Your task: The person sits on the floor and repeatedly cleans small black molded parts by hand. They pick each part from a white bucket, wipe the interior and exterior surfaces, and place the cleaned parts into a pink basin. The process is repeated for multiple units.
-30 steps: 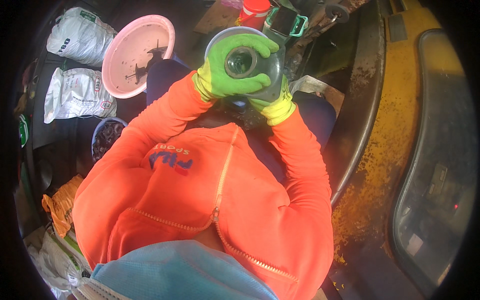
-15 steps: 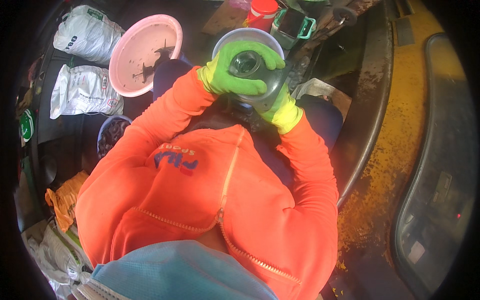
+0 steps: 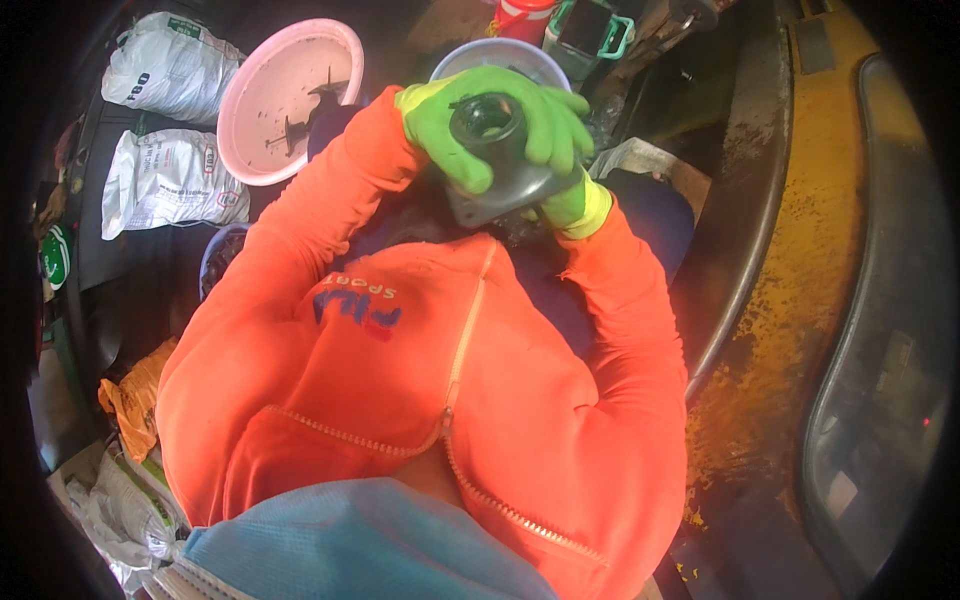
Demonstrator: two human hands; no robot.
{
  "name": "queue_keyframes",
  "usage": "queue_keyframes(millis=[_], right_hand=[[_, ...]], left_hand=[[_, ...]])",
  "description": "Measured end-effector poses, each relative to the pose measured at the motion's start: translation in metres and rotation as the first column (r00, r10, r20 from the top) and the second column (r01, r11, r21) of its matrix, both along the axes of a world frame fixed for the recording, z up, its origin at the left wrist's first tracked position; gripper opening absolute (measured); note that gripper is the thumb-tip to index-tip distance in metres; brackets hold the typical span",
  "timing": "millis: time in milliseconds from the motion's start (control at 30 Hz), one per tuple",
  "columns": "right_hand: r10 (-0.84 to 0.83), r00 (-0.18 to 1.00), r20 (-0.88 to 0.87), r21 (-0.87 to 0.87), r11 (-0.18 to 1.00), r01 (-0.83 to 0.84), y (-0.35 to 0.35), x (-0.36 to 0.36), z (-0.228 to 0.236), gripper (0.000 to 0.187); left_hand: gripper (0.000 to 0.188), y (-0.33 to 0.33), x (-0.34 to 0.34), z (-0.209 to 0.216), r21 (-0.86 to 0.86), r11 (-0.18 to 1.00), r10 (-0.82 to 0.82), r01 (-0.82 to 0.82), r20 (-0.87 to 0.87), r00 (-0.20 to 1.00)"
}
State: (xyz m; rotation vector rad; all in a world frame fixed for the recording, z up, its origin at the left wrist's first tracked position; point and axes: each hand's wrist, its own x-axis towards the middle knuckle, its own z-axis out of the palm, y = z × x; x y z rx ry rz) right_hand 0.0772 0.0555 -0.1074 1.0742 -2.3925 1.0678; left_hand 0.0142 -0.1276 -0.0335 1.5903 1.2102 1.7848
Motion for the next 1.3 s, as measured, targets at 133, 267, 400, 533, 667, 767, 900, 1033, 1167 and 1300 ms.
queue_keyframes(millis=[133, 267, 400, 533, 667, 767, 900, 1033, 1167, 1300], right_hand=[[0.017, 0.953, 0.302, -0.367, 0.925, 0.1, -0.008, -0.009, 0.024, 0.052], [-0.11, 0.935, 0.336, -0.39, 0.888, 0.245, -0.028, 0.002, 0.038, 0.051], [0.259, 0.844, 0.471, -0.727, 0.656, 0.204, -0.035, 0.008, 0.043, 0.053], [0.071, 0.901, 0.429, -0.409, 0.904, 0.123, -0.026, 0.013, 0.045, 0.054], [0.003, 0.961, 0.275, -0.149, 0.988, 0.04, -0.016, 0.018, 0.042, 0.069], [0.04, 0.984, 0.172, -0.014, 0.999, -0.039, -0.012, 0.019, 0.037, 0.074], [0.253, 0.867, 0.429, -0.284, 0.949, -0.136, -0.012, 0.027, 0.029, 0.071], [0.137, 0.985, 0.109, -0.159, 0.98, -0.119, -0.027, 0.032, 0.025, 0.07], [0.042, 0.998, 0.035, -0.276, 0.961, -0.031, -0.031, 0.008, 0.034, 0.069], [-0.01, 0.98, 0.2, -0.272, 0.96, 0.066, -0.01, -0.013, 0.041, 0.07]], left_hand=[[0.043, 0.0, 0.01, 0.002, 0.112, 0.814, 0.581, -0.571, -0.167, 0.796], [0.046, 0.01, 0.031, 0.0, 0.187, 0.624, 0.778, -0.759, -0.064, 0.624], [0.043, 0.009, 0.036, 0.001, 0.219, 0.64, 0.766, -0.736, -0.112, 0.633], [0.038, -0.001, 0.033, 0.0, 0.134, 0.735, 0.676, -0.664, -0.078, 0.733], [0.038, -0.006, 0.031, -0.003, 0.106, 0.827, 0.561, -0.552, -0.095, 0.822], [0.038, -0.011, 0.03, -0.002, 0.021, 0.896, 0.443, -0.443, -0.077, 0.893], [0.042, -0.013, 0.026, 0.001, -0.06, 0.981, 0.186, -0.187, -0.017, 0.982], [0.043, -0.003, 0.014, -0.001, 0.015, 0.982, -0.183, 0.186, -0.104, 0.978], [0.067, -0.019, -0.005, 0.007, -0.25, 0.968, -0.003, -0.031, -0.135, 0.991], [0.077, -0.023, -0.004, 0.011, -0.176, 0.706, 0.605, -0.686, -0.354, 0.713]])
